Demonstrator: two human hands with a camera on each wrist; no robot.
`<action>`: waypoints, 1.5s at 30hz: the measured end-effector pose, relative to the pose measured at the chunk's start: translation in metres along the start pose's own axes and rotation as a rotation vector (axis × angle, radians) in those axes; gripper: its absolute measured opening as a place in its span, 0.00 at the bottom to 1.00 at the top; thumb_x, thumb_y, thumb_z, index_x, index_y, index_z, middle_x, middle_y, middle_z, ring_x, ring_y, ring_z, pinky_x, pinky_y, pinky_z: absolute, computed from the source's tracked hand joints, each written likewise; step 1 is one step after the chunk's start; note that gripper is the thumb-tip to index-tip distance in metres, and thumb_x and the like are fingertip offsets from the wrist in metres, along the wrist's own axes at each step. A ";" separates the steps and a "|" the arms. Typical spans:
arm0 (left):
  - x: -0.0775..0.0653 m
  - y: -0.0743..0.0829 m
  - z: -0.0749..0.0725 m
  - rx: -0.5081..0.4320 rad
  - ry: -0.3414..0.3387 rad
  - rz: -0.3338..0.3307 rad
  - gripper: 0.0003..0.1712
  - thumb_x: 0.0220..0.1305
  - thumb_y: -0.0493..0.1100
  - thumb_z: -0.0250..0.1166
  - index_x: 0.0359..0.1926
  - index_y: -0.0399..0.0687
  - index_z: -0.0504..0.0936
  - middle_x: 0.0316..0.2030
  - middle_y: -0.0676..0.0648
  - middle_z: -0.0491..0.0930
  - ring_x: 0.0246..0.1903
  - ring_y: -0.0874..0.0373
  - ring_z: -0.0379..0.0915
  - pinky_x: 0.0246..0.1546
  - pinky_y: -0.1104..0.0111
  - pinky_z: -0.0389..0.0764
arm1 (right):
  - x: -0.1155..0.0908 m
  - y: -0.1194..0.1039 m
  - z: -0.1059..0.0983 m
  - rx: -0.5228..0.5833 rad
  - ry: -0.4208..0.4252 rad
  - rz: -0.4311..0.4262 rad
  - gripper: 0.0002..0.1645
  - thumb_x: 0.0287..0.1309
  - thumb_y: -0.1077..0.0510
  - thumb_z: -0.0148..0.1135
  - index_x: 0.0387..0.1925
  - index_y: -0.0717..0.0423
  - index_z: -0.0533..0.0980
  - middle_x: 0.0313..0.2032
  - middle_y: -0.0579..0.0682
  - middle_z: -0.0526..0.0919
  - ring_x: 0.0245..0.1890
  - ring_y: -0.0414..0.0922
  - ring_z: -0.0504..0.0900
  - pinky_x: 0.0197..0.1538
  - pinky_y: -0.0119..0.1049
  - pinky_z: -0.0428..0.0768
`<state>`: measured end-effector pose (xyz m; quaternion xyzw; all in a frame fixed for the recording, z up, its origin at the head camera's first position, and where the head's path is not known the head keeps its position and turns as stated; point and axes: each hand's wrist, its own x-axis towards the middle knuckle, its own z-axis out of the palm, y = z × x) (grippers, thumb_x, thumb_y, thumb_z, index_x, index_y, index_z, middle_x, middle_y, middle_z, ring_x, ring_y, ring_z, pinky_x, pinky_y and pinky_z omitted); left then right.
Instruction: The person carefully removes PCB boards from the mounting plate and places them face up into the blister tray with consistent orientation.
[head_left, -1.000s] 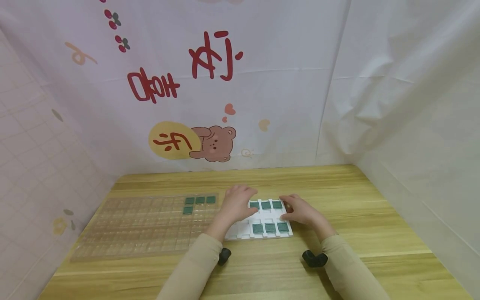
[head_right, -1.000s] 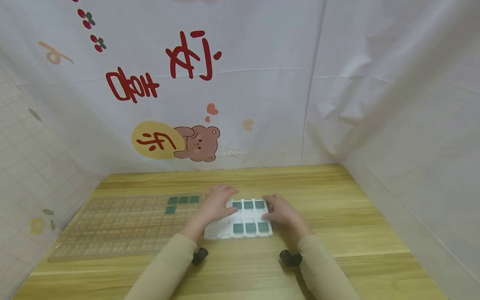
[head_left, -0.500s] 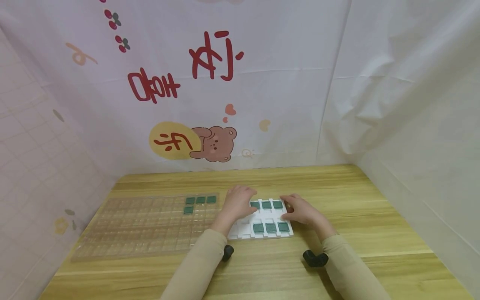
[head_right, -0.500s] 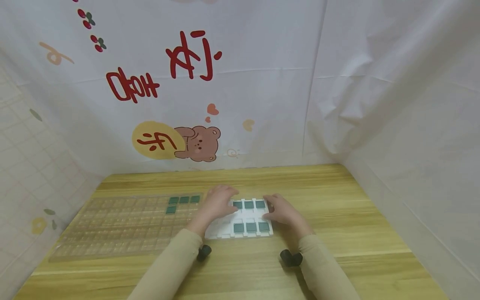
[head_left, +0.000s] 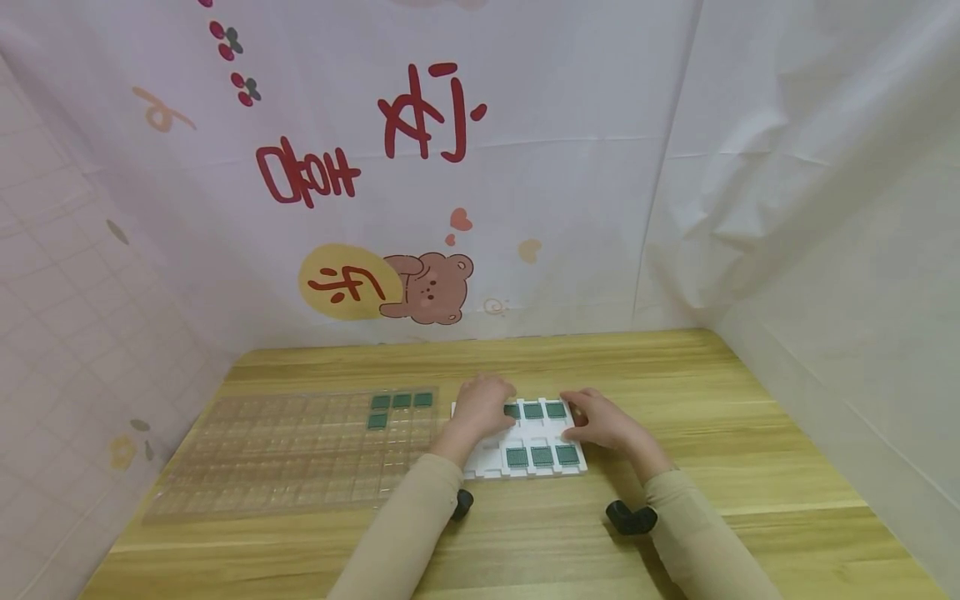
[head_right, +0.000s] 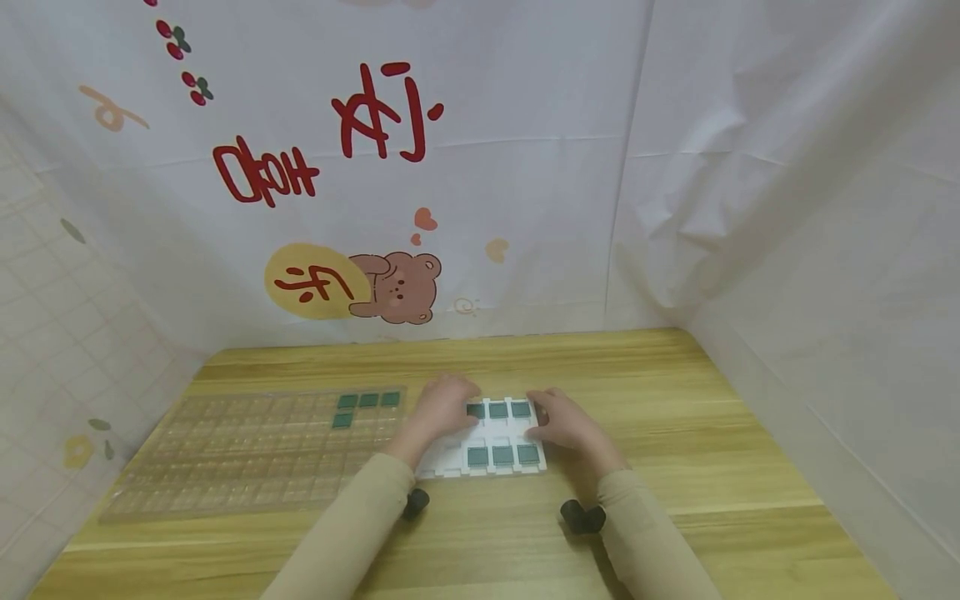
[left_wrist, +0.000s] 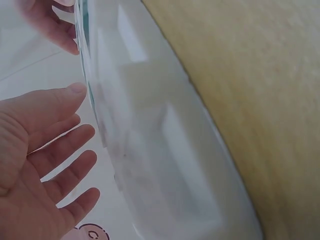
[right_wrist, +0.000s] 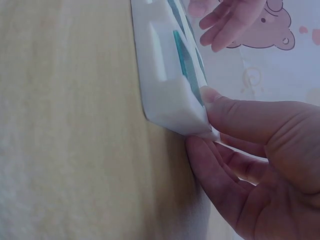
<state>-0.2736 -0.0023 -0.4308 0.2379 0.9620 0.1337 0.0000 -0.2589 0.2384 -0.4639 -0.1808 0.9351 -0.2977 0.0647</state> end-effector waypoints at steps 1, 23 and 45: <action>0.000 0.000 0.001 0.006 -0.004 0.000 0.25 0.53 0.46 0.76 0.53 0.49 0.84 0.52 0.48 0.82 0.56 0.47 0.73 0.56 0.51 0.70 | 0.000 0.000 0.000 0.002 0.001 0.001 0.43 0.53 0.60 0.73 0.67 0.70 0.66 0.54 0.64 0.72 0.41 0.48 0.75 0.49 0.47 0.75; 0.007 0.001 0.010 0.037 -0.020 -0.023 0.16 0.54 0.42 0.75 0.46 0.49 0.88 0.43 0.50 0.84 0.48 0.51 0.75 0.49 0.56 0.74 | 0.000 -0.002 0.000 0.000 0.004 -0.009 0.43 0.53 0.60 0.73 0.66 0.71 0.65 0.54 0.66 0.72 0.41 0.49 0.76 0.48 0.46 0.76; 0.011 -0.001 0.014 0.041 0.011 -0.003 0.11 0.53 0.40 0.74 0.39 0.50 0.89 0.36 0.53 0.84 0.41 0.53 0.75 0.44 0.57 0.75 | 0.000 0.000 0.000 -0.004 -0.004 -0.008 0.42 0.54 0.60 0.73 0.66 0.70 0.66 0.53 0.63 0.72 0.40 0.48 0.74 0.47 0.45 0.75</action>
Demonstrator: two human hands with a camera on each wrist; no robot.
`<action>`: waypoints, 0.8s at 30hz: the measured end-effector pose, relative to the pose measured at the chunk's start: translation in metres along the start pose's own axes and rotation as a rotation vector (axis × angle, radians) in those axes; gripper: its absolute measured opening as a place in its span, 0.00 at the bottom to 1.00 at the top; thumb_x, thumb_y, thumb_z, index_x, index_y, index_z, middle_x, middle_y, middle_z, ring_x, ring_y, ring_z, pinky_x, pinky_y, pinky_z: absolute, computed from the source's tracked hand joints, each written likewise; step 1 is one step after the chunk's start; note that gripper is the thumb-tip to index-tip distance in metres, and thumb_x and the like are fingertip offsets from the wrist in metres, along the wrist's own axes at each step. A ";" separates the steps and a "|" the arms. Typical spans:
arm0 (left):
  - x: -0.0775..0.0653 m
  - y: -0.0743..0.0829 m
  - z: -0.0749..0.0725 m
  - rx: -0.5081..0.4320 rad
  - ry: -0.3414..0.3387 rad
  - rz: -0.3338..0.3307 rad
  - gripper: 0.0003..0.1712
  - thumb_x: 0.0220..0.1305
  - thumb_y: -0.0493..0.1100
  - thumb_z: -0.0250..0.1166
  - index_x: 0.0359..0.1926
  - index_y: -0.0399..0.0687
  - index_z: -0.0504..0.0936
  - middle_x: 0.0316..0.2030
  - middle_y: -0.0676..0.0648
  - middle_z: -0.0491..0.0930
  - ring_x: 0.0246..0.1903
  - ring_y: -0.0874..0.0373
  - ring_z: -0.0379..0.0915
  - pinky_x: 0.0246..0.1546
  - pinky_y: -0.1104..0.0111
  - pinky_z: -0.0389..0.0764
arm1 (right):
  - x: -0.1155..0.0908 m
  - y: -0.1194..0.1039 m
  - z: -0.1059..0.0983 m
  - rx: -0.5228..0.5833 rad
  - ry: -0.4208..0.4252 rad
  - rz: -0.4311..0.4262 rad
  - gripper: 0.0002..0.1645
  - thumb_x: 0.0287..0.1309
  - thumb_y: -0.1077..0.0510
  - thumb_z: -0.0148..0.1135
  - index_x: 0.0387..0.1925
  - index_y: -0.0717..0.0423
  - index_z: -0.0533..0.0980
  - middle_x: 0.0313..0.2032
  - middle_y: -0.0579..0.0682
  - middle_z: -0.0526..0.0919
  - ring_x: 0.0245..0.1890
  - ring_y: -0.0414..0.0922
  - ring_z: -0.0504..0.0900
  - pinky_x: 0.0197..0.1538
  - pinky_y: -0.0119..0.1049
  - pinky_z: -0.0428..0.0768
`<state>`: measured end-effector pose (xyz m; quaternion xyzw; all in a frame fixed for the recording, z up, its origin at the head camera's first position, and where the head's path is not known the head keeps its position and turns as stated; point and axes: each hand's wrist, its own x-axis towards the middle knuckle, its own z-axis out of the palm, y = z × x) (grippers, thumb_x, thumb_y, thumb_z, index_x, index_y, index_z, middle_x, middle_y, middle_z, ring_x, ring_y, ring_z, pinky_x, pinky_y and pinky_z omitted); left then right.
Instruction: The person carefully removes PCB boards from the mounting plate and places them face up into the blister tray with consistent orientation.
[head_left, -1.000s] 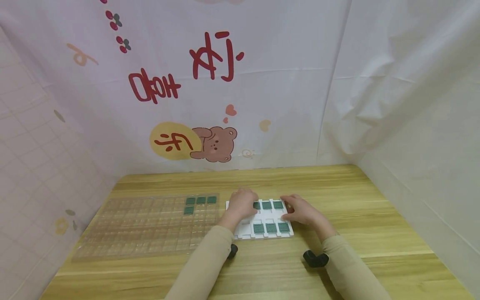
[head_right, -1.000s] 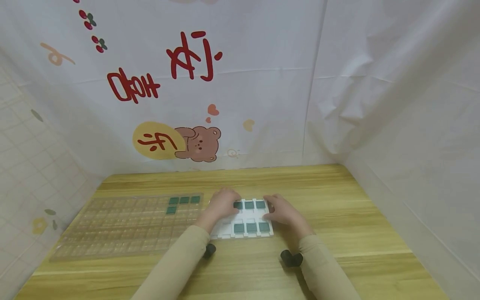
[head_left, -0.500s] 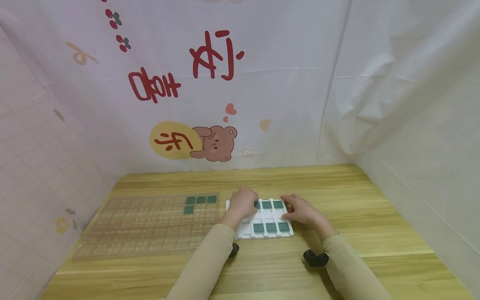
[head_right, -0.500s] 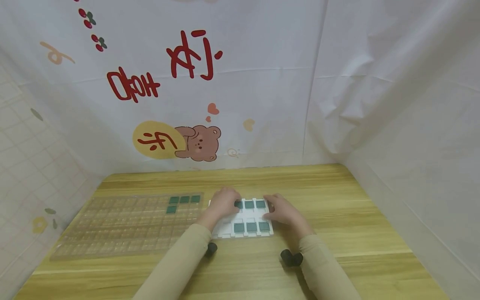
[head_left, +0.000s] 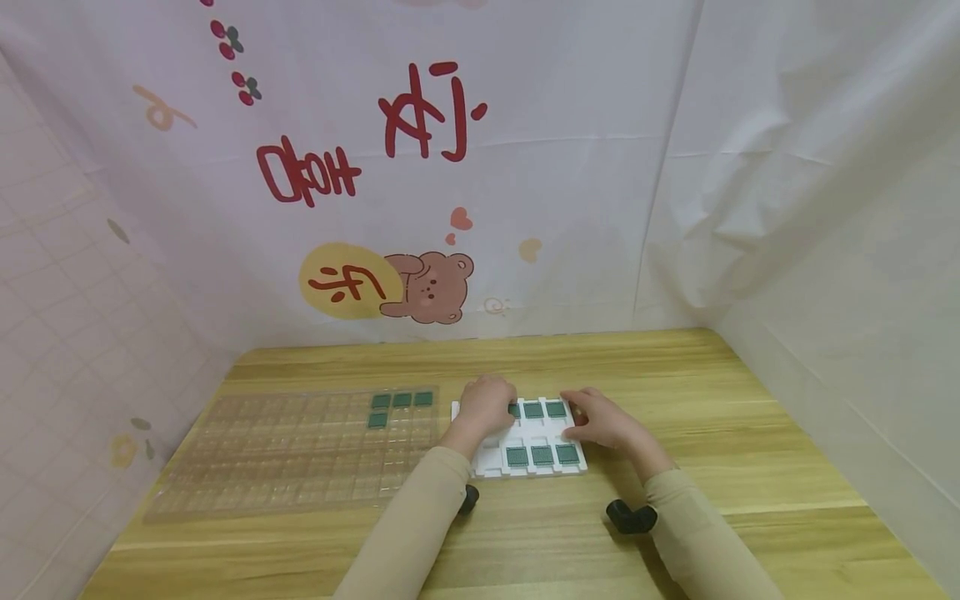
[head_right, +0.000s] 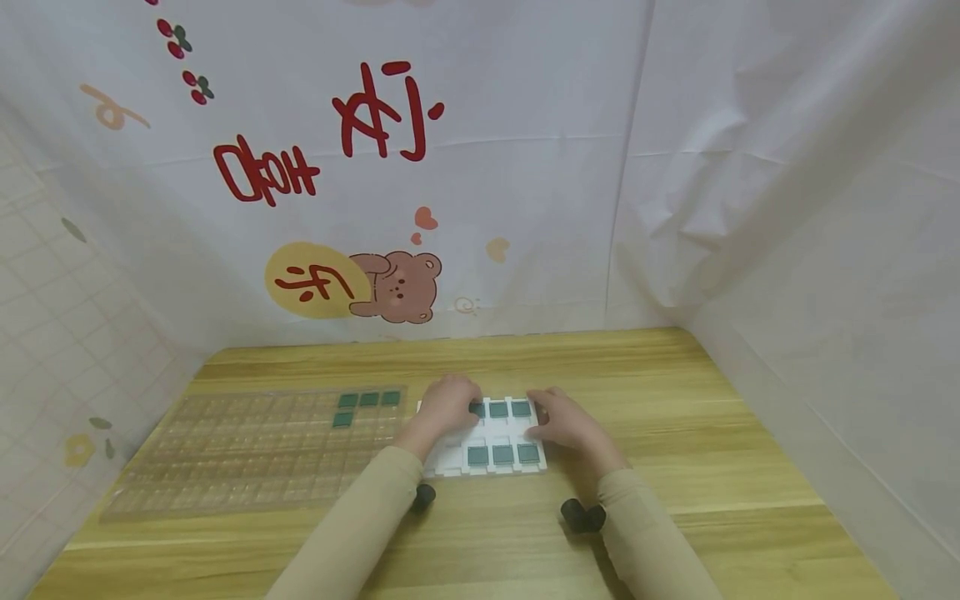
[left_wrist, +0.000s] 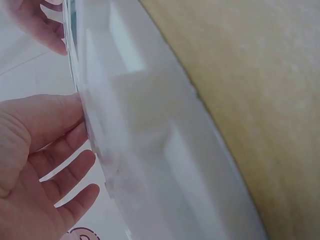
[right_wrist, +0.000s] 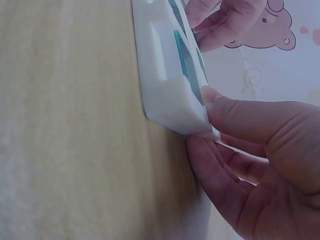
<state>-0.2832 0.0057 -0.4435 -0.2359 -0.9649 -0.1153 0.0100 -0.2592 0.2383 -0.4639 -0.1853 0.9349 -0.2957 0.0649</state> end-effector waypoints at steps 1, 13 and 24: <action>0.000 0.000 0.000 -0.001 0.001 0.000 0.11 0.52 0.40 0.75 0.39 0.50 0.89 0.36 0.53 0.84 0.41 0.53 0.75 0.45 0.57 0.75 | 0.000 0.000 0.000 0.004 -0.001 0.006 0.42 0.54 0.60 0.73 0.67 0.70 0.66 0.53 0.63 0.72 0.40 0.48 0.74 0.47 0.44 0.75; 0.000 0.000 -0.004 -0.013 -0.014 -0.018 0.13 0.51 0.41 0.76 0.40 0.51 0.89 0.38 0.53 0.84 0.45 0.52 0.76 0.48 0.55 0.74 | 0.001 -0.001 -0.001 0.037 0.002 0.040 0.43 0.52 0.61 0.74 0.67 0.69 0.65 0.54 0.63 0.72 0.40 0.48 0.75 0.47 0.45 0.76; 0.000 0.001 -0.008 -0.009 -0.040 -0.029 0.11 0.51 0.42 0.75 0.38 0.52 0.88 0.37 0.55 0.84 0.45 0.52 0.76 0.48 0.55 0.73 | 0.001 -0.002 -0.001 0.054 -0.001 0.046 0.43 0.52 0.62 0.74 0.67 0.70 0.65 0.53 0.63 0.72 0.40 0.48 0.74 0.47 0.44 0.76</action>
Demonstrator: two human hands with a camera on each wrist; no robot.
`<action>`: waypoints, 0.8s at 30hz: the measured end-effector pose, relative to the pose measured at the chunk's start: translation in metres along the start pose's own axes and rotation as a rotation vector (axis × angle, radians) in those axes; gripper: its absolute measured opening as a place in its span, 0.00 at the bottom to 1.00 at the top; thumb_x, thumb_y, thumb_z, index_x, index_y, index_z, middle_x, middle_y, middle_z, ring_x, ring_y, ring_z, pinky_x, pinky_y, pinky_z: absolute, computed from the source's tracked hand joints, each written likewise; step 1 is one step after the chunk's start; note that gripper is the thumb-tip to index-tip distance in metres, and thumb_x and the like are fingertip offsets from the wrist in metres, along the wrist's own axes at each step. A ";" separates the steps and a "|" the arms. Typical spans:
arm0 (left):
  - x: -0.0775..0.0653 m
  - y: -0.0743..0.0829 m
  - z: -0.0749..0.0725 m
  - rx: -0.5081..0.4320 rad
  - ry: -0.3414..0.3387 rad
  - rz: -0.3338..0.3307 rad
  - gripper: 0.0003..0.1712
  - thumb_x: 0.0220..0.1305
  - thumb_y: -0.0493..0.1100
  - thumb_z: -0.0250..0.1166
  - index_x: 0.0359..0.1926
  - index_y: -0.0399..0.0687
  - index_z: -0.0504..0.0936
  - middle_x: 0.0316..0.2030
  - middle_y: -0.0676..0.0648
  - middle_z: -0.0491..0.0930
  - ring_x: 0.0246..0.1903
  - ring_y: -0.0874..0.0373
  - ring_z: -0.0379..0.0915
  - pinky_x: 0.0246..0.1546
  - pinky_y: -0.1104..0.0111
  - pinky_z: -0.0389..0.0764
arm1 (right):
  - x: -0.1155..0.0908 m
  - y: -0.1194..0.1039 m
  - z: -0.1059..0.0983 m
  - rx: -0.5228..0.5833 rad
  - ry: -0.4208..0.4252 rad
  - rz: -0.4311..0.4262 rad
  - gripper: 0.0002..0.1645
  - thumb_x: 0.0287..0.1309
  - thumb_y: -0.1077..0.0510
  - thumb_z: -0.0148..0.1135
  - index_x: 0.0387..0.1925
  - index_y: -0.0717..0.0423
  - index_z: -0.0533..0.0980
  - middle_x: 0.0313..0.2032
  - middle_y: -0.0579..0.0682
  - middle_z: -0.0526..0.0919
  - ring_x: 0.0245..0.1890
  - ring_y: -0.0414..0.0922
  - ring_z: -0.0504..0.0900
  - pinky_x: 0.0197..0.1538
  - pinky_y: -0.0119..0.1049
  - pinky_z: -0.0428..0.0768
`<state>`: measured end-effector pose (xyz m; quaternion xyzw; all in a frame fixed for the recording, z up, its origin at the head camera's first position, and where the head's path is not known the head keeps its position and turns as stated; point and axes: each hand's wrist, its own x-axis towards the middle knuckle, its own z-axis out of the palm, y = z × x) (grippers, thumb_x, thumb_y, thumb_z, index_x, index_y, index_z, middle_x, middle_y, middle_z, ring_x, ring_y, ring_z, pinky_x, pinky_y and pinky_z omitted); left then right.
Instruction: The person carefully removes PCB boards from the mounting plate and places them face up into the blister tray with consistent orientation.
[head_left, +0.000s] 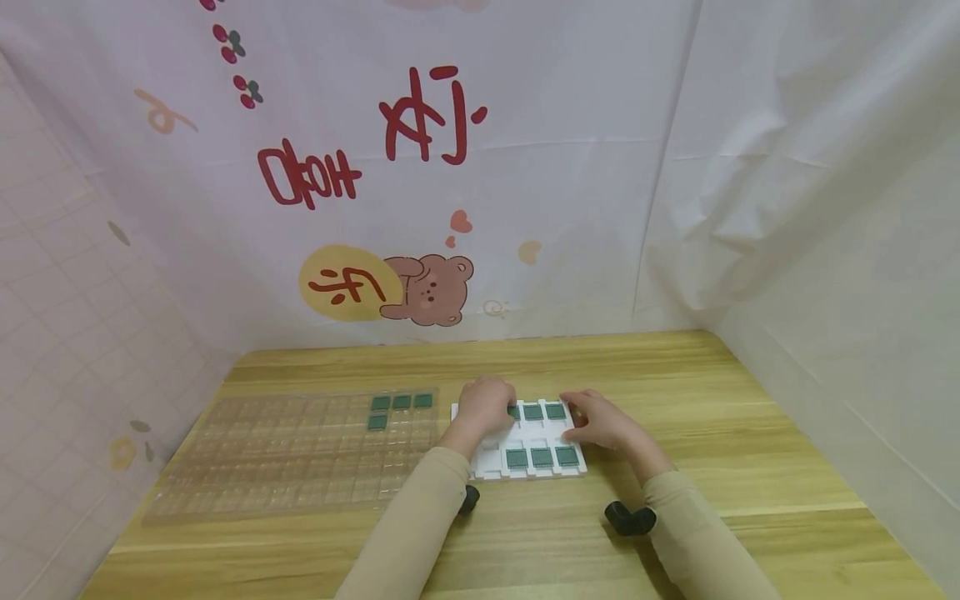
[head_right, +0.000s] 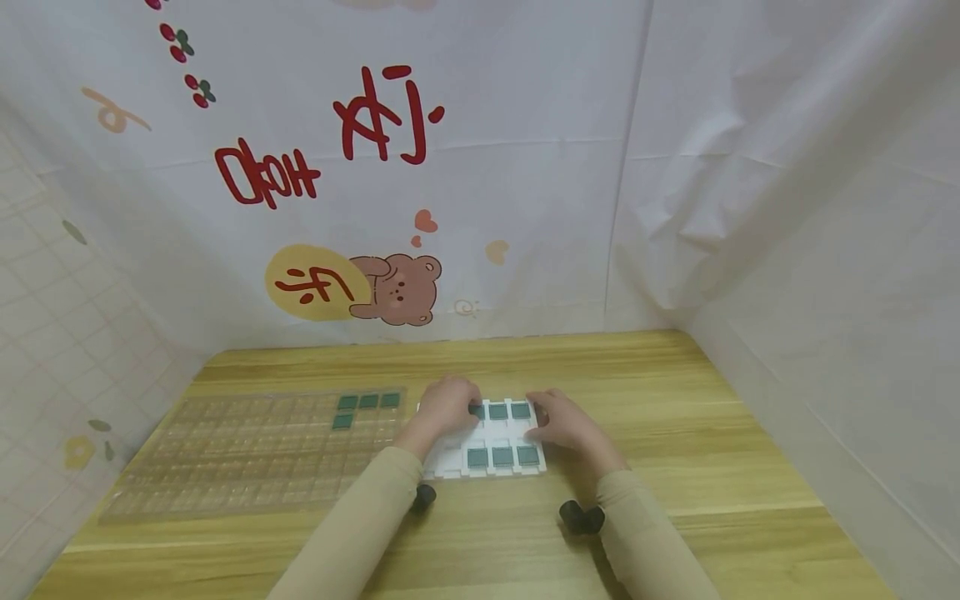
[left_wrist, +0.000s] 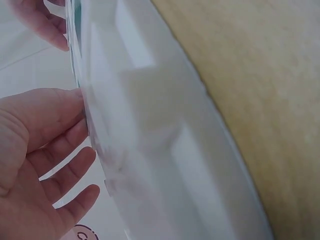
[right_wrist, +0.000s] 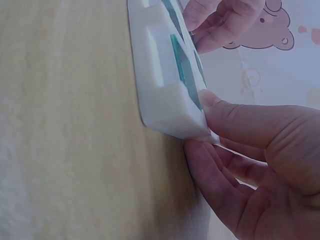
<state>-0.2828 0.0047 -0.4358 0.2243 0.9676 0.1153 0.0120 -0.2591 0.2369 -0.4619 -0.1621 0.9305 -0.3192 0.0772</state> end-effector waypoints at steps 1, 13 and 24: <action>0.000 0.000 0.000 -0.001 -0.001 0.000 0.11 0.51 0.42 0.75 0.38 0.52 0.88 0.36 0.55 0.84 0.45 0.52 0.76 0.48 0.55 0.73 | 0.000 0.000 0.000 0.003 0.001 0.003 0.43 0.52 0.62 0.74 0.67 0.70 0.65 0.53 0.63 0.72 0.40 0.48 0.74 0.47 0.44 0.76; 0.000 0.000 -0.001 -0.040 0.000 -0.013 0.11 0.50 0.40 0.74 0.37 0.52 0.88 0.36 0.55 0.84 0.44 0.52 0.76 0.49 0.53 0.74 | -0.001 -0.001 0.001 0.041 0.006 0.031 0.43 0.52 0.63 0.74 0.67 0.70 0.65 0.55 0.63 0.71 0.41 0.48 0.75 0.47 0.43 0.76; 0.000 -0.002 -0.001 -0.091 -0.001 -0.017 0.10 0.50 0.40 0.75 0.36 0.51 0.88 0.35 0.55 0.84 0.44 0.52 0.76 0.48 0.53 0.73 | -0.001 -0.002 0.001 0.042 0.009 0.032 0.42 0.52 0.63 0.74 0.67 0.69 0.66 0.55 0.63 0.71 0.41 0.48 0.75 0.47 0.43 0.76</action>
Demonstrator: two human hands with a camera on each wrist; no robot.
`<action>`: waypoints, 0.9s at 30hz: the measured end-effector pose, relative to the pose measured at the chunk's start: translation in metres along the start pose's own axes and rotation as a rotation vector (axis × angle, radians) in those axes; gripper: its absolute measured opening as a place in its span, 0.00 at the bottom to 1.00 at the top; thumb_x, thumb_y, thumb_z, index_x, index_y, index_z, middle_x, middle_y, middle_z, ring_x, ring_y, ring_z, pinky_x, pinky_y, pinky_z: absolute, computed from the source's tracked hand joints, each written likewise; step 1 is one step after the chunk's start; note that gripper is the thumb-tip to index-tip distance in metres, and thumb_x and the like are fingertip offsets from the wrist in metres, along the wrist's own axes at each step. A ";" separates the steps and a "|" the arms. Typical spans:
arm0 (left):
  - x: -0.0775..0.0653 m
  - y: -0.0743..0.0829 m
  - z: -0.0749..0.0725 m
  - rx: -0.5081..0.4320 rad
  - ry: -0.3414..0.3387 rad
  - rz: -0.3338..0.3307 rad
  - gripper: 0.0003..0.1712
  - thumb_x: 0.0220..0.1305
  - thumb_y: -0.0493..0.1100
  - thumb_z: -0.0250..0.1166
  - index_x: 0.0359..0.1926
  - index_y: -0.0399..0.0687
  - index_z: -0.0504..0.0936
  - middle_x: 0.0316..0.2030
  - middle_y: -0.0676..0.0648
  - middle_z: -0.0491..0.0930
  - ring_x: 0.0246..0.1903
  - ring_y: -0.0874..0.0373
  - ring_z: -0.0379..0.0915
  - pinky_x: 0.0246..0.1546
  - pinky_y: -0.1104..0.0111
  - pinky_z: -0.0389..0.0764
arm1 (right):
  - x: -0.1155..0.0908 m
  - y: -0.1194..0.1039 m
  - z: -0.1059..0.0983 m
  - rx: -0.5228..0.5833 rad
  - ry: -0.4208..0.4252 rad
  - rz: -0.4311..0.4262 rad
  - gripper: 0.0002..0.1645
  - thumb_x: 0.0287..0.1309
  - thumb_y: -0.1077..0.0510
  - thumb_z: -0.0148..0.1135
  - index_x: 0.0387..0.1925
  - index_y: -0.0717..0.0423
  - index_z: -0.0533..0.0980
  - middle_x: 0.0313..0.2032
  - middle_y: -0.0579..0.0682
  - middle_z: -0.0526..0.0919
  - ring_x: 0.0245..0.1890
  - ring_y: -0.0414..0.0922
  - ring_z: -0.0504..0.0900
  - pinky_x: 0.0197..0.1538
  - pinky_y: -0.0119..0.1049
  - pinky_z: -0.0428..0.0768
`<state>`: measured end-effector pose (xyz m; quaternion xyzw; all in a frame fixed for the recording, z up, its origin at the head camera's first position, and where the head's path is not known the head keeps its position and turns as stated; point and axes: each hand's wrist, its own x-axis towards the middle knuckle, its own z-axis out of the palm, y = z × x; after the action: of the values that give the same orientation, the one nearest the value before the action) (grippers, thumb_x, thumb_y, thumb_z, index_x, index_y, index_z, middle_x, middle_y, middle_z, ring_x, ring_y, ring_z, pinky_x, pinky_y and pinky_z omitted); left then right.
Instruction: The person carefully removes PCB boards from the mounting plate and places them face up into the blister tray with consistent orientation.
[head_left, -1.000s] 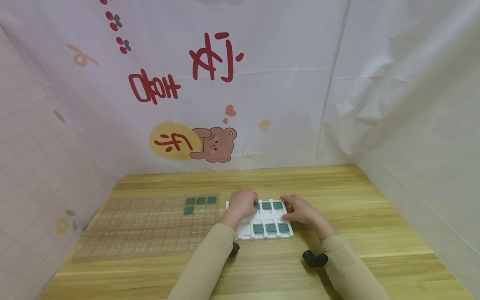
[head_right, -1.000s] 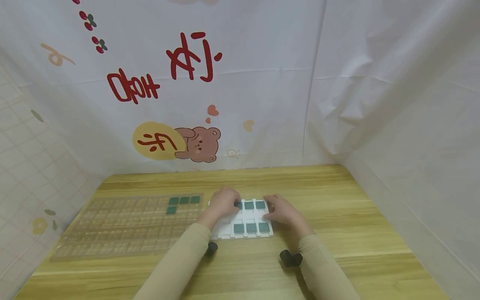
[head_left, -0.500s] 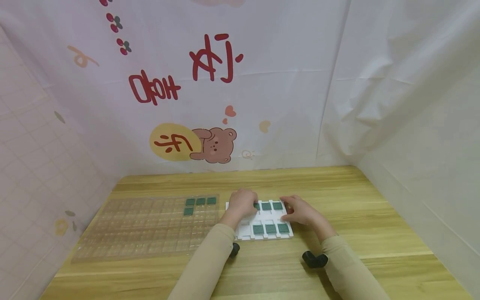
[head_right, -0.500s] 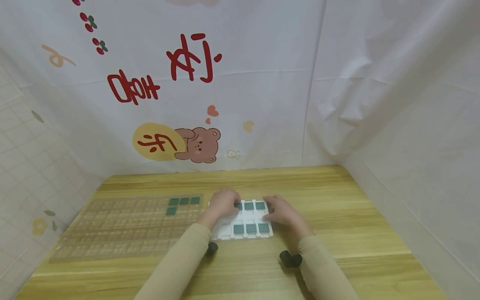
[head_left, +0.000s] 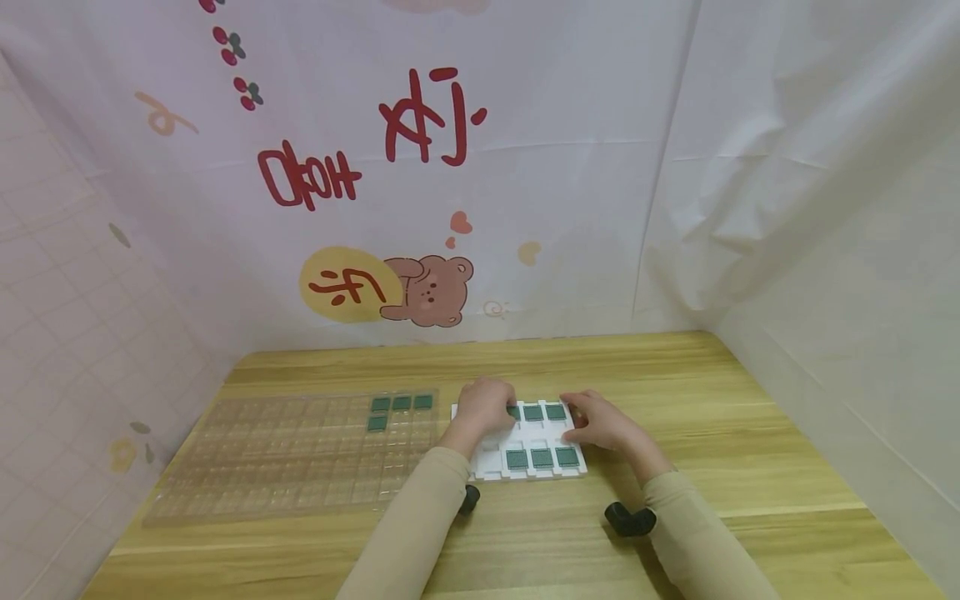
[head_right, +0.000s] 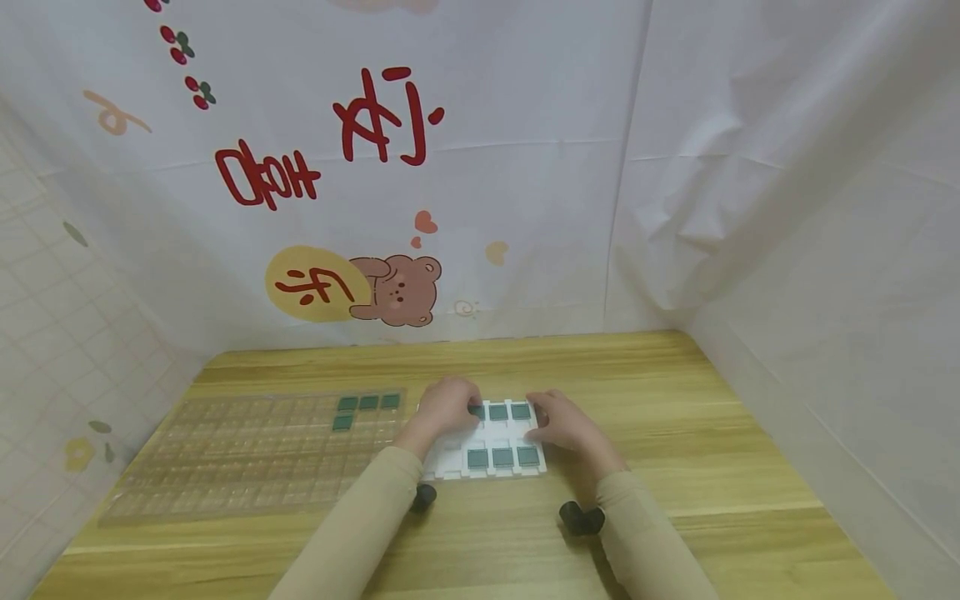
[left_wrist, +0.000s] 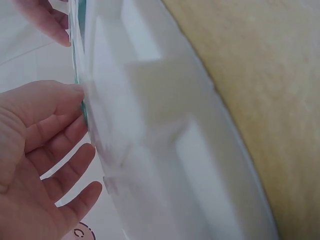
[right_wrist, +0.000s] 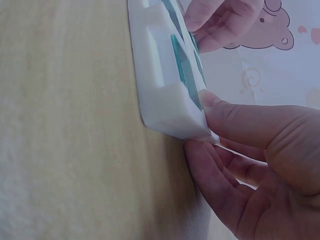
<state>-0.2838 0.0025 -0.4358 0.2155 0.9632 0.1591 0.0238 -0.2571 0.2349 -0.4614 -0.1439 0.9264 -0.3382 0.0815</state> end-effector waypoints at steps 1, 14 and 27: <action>0.000 0.000 0.000 -0.010 0.000 -0.001 0.10 0.50 0.40 0.75 0.36 0.51 0.88 0.35 0.55 0.84 0.43 0.52 0.76 0.48 0.53 0.73 | 0.000 0.000 0.000 -0.002 0.000 -0.006 0.42 0.52 0.63 0.74 0.67 0.70 0.66 0.54 0.63 0.72 0.40 0.48 0.75 0.47 0.44 0.76; 0.000 -0.001 -0.001 -0.098 0.036 0.039 0.12 0.50 0.43 0.72 0.39 0.53 0.86 0.38 0.56 0.82 0.44 0.55 0.75 0.48 0.58 0.74 | -0.001 -0.002 -0.001 -0.020 -0.005 -0.014 0.42 0.53 0.61 0.73 0.66 0.70 0.66 0.57 0.66 0.71 0.43 0.50 0.76 0.51 0.47 0.76; -0.008 0.003 -0.007 -0.167 0.101 0.112 0.14 0.50 0.44 0.72 0.41 0.53 0.86 0.40 0.53 0.81 0.45 0.56 0.74 0.47 0.62 0.75 | 0.000 0.001 -0.001 -0.013 -0.005 0.001 0.41 0.54 0.61 0.73 0.67 0.68 0.67 0.57 0.65 0.71 0.42 0.49 0.76 0.51 0.47 0.76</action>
<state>-0.2763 -0.0002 -0.4287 0.2578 0.9330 0.2506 -0.0156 -0.2572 0.2359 -0.4615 -0.1451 0.9285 -0.3316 0.0831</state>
